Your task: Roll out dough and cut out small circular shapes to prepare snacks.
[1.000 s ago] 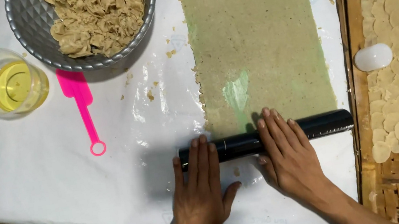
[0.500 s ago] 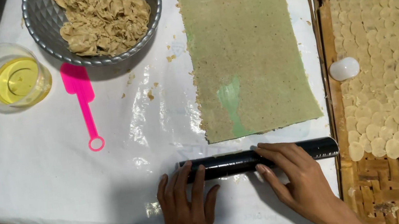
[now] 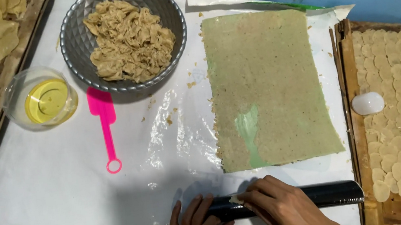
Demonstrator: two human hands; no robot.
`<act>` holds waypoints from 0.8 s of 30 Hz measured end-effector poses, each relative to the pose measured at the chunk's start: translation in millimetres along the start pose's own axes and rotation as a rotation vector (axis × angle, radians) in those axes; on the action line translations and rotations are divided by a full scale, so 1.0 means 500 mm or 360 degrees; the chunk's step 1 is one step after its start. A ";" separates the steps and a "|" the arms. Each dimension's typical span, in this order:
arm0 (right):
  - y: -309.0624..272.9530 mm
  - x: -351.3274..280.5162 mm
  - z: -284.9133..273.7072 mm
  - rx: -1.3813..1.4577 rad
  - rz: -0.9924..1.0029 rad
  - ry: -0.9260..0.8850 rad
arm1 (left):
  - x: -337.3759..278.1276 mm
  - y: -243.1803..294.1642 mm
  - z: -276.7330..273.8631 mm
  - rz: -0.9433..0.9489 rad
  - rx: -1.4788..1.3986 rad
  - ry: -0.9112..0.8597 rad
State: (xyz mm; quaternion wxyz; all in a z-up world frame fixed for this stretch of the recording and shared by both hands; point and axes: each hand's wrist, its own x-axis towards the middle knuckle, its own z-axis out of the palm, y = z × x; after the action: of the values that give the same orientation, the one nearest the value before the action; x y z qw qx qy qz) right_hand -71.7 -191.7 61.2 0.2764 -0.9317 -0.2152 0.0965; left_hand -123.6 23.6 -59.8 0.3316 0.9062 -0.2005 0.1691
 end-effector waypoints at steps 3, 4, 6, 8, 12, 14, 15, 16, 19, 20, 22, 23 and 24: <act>0.018 0.013 -0.016 0.0108 0.0100 -0.0032 | -0.002 0.003 0.020 -0.0081 0.0062 0.0144; 0.032 0.025 -0.023 0.0111 0.0109 -0.0025 | -0.009 -0.005 0.027 -0.0073 0.0058 0.0137; 0.059 0.051 -0.037 0.0111 0.0029 0.0267 | -0.026 -0.019 0.040 -0.0058 0.0103 0.0109; 0.094 0.083 -0.058 0.0066 0.0012 0.0366 | -0.035 -0.023 0.050 -0.0091 0.0089 0.0096; 0.156 0.144 -0.089 -0.0041 -0.0097 0.0561 | -0.038 -0.026 0.061 -0.0088 0.0136 0.0152; 0.150 0.169 -0.111 -0.0034 -0.0072 0.0496 | -0.043 -0.027 0.064 -0.0126 0.0136 0.0122; 0.147 0.182 -0.123 -0.0029 -0.0041 0.0431 | -0.045 -0.027 0.067 -0.0160 0.0131 0.0089; 0.159 0.184 -0.121 -0.0030 -0.0045 0.0428 | -0.050 -0.032 0.072 -0.0165 0.0133 0.0092; 0.182 0.192 -0.118 -0.0064 0.0047 0.0366 | -0.054 -0.041 0.084 -0.0092 0.0179 0.0132; 0.182 0.193 -0.116 -0.0194 0.0035 0.0386 | -0.052 -0.039 0.084 -0.0092 0.0187 0.0152; 0.186 0.193 -0.111 -0.0323 0.0025 0.0406 | -0.049 -0.038 0.084 -0.0090 0.0195 0.0171; 0.190 0.192 -0.109 -0.0373 0.0058 0.0404 | -0.048 -0.037 0.084 -0.0095 0.0195 0.0171; 0.194 0.190 -0.105 -0.0420 0.0091 0.0397 | -0.049 -0.035 0.084 -0.0106 0.0197 0.0168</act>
State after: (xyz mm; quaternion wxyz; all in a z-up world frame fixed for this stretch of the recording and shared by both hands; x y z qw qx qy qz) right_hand 62.2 -246.5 44.8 0.1736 -0.9703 -0.1635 -0.0411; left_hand -129.3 14.1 -110.3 0.2906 0.9209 -0.1417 0.2178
